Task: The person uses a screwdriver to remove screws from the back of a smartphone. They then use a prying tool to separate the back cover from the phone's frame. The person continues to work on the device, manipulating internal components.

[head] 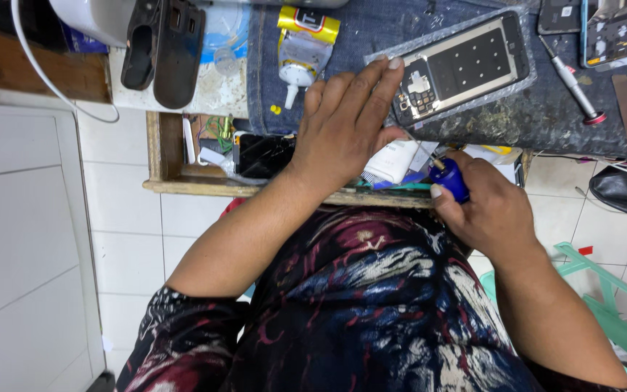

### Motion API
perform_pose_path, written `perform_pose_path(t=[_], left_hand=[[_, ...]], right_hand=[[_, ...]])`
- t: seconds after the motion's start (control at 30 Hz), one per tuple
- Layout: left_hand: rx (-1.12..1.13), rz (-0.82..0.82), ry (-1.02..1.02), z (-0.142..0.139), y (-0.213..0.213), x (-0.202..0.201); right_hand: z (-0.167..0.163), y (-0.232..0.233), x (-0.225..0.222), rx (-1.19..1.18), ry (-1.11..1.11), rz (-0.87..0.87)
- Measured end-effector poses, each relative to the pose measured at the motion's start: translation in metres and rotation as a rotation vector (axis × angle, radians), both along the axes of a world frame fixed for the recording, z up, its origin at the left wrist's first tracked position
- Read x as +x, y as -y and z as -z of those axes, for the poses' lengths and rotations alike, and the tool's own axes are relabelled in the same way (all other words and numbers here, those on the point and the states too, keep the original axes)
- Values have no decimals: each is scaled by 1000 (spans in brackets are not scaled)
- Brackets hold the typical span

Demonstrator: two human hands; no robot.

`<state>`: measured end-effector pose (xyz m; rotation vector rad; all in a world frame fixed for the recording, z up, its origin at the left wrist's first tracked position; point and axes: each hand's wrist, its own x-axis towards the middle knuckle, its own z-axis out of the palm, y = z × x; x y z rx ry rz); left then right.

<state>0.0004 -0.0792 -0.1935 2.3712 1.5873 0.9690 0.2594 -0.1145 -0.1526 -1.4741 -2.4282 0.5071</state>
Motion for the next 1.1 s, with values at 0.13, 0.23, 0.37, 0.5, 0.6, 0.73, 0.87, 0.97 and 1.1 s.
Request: perform_pose_path(t=[0.13, 0.23, 0.37, 0.5, 0.6, 0.73, 0.87, 0.97, 1.1], left_hand=[[-2, 82, 109, -13, 4, -9], [17, 113, 175, -27, 6, -16], [-54, 50, 119, -37, -2, -3], [-99, 9, 88, -40, -7, 17], [-71, -20, 71, -40, -7, 21], [-107, -41, 97, -36, -2, 21], [-64, -48, 73, -28, -1, 23], [-38, -54, 81, -26, 0, 24], [-77, -54, 135, -31, 3, 23]], right_hand=[[-12, 3, 14, -37, -91, -1], [-28, 0, 29, -61, -71, 80], [-38, -10, 34, -27, -4, 188], [-42, -31, 27, -99, 166, 220], [-49, -38, 22, -108, 206, 214], [-56, -37, 13, -76, 178, 154], [-54, -38, 8, -65, 120, 130], [-56, -37, 7, -116, 196, 112], [-65, -30, 5, -40, 15, -6]])
